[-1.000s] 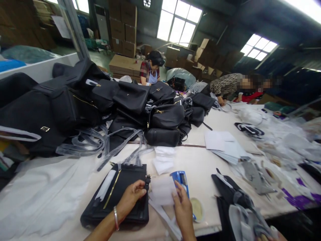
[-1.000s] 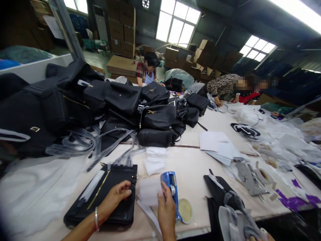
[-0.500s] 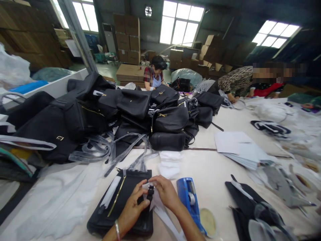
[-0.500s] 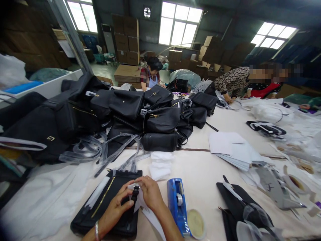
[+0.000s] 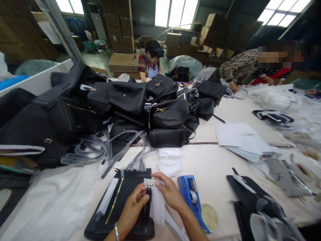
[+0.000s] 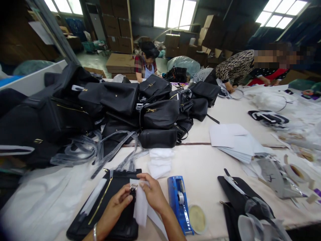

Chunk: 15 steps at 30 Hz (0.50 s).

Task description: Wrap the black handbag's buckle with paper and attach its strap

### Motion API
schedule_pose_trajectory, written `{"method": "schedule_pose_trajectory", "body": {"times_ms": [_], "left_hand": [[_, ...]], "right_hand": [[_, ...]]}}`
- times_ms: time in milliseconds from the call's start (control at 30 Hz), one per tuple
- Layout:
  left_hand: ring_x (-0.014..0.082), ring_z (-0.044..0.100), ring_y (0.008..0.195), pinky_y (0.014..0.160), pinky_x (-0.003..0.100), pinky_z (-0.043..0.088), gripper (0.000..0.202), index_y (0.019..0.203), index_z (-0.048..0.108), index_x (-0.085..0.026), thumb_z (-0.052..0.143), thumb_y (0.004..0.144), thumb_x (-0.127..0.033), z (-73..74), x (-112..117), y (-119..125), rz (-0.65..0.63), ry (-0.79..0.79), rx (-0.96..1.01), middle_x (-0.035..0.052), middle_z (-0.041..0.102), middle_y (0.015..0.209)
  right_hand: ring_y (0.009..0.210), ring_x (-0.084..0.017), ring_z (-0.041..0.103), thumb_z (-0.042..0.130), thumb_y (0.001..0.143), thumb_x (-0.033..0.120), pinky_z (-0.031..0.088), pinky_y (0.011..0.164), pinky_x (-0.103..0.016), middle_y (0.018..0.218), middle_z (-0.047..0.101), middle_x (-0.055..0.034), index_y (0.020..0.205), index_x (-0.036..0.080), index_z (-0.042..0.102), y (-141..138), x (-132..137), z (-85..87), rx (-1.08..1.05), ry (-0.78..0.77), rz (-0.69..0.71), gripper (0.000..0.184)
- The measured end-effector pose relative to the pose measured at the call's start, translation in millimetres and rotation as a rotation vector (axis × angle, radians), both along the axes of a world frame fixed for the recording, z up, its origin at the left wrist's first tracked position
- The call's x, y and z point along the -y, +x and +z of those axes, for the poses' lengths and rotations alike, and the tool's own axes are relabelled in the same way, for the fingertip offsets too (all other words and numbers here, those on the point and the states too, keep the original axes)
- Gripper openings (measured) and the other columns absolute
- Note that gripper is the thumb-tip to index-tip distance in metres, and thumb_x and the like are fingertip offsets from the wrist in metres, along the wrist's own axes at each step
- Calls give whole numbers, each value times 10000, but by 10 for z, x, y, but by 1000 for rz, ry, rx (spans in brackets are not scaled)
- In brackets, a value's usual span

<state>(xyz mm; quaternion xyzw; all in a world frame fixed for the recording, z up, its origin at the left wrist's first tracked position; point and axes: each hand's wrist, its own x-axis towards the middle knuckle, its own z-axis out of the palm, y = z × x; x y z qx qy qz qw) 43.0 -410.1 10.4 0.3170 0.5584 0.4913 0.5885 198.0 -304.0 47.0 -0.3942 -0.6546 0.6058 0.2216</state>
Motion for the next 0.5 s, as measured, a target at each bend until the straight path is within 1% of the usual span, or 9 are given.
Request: {"method": "schedule_pose_trajectory", "body": {"times_ms": [67, 133, 200, 300, 400, 433, 467, 500], "left_hand": [[276, 515, 1208, 1033, 374, 403, 337, 1061, 648, -227, 670, 764, -385, -33, -19, 15, 46, -11, 59, 66, 518, 1350], [280, 515, 1210, 1028, 366, 410, 341, 1040, 666, -231, 709, 731, -368, -59, -29, 20, 88, -24, 84, 58, 512, 1360], [273, 553, 1162, 1004, 365, 433, 352, 1054, 671, -232, 714, 731, -364, -64, -40, 11, 118, -47, 80, 60, 579, 1287], [261, 592, 1093, 958, 354, 467, 376, 1099, 667, -230, 699, 750, -367, -31, -65, -14, 141, -74, 65, 58, 664, 1163], [254, 580, 1113, 941, 315, 473, 412, 1133, 658, -229, 713, 744, -354, 15, -84, -12, 181, -68, 90, 54, 658, 1189], [244, 599, 1080, 909, 309, 490, 472, 1201, 614, -243, 710, 751, -349, 26, -86, 0, 190, -67, 121, 52, 669, 1168], [228, 633, 1008, 853, 309, 514, 565, 1299, 523, -273, 699, 767, -341, 33, -87, 15, 195, -69, 162, 47, 690, 1118], [208, 662, 912, 787, 309, 532, 677, 1392, 384, -311, 685, 786, -331, 36, -86, 34, 197, -73, 208, 35, 710, 1053]], "right_hand": [[1017, -192, 583, 490, 872, 229, 439, 889, -321, 1094, 646, -17, 1162, 244, 582, 15, -71, 53, -43, -31, 17, 305], [993, -187, 587, 496, 871, 233, 441, 867, -310, 1066, 642, -17, 1168, 238, 579, 7, -126, 54, -58, -40, 33, 308], [972, -187, 590, 513, 863, 239, 439, 869, -313, 1028, 643, -21, 1147, 224, 596, -24, -140, -8, -47, -23, 55, 296], [986, -191, 586, 519, 862, 245, 424, 914, -335, 1026, 647, -24, 1129, 222, 612, -81, -94, -140, -31, 6, 93, 284], [987, -187, 588, 504, 871, 237, 429, 914, -332, 1025, 647, -20, 1166, 239, 591, -108, -31, -207, -30, 7, 76, 308], [966, -182, 594, 502, 871, 228, 439, 894, -322, 1005, 649, -16, 1174, 242, 584, -110, -16, -212, -32, 8, 62, 314], [945, -177, 600, 501, 870, 217, 446, 876, -311, 986, 650, -12, 1176, 244, 581, -112, -4, -214, -35, 12, 43, 317], [931, -172, 603, 498, 870, 205, 450, 862, -300, 976, 650, -8, 1178, 246, 577, -114, 3, -213, -39, 19, 23, 321]]}}
